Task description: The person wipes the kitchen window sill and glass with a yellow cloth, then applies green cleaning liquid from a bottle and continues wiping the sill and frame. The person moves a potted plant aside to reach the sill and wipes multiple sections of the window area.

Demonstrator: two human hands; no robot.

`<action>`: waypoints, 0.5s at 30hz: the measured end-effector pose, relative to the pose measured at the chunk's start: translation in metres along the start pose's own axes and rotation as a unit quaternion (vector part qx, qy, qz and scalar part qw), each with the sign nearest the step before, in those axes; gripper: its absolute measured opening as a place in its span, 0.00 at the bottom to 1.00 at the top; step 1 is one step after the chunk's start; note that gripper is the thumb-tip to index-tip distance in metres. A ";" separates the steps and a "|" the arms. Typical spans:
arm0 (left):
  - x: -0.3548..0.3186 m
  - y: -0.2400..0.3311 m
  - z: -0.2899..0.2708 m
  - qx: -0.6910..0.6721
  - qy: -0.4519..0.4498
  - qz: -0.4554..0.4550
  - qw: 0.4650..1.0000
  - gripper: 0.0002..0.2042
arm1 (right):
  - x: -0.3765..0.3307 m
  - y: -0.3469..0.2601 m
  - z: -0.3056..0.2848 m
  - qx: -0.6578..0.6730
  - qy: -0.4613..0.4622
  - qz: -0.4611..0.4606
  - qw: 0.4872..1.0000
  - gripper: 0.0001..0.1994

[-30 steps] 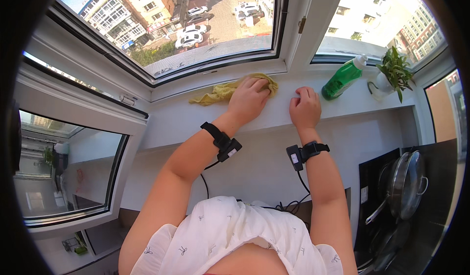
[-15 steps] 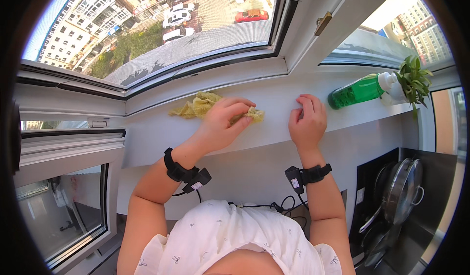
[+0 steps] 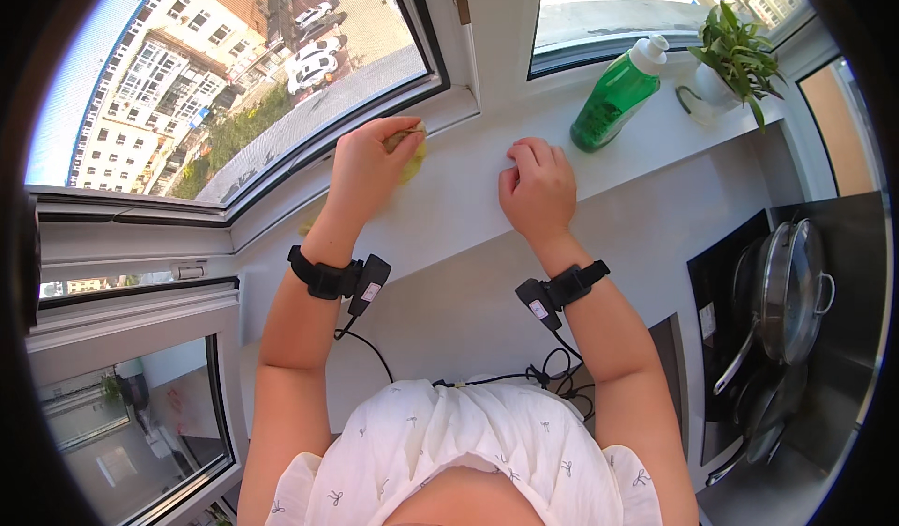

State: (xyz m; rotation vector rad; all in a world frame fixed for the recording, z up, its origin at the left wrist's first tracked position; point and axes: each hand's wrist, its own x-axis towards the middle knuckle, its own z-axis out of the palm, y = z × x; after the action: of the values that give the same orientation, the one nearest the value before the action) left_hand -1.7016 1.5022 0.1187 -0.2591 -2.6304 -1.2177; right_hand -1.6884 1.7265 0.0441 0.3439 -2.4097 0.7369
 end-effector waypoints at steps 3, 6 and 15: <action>0.020 0.001 0.010 0.095 -0.061 0.000 0.994 0.08 | 0.000 0.000 -0.001 0.003 0.002 0.006 1.000 0.08; 0.034 0.001 0.020 0.190 -0.109 0.038 0.975 0.08 | 0.000 0.001 -0.002 0.010 0.006 0.004 1.000 0.08; 0.044 0.001 0.040 0.149 -0.100 0.053 0.982 0.06 | -0.001 0.001 -0.003 0.017 0.015 0.009 1.000 0.05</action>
State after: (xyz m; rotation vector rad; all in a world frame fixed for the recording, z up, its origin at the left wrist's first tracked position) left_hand -1.7485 1.5357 0.1064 -0.4812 -2.8789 -0.7864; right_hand -1.6873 1.7291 0.0448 0.3218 -2.3764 0.7879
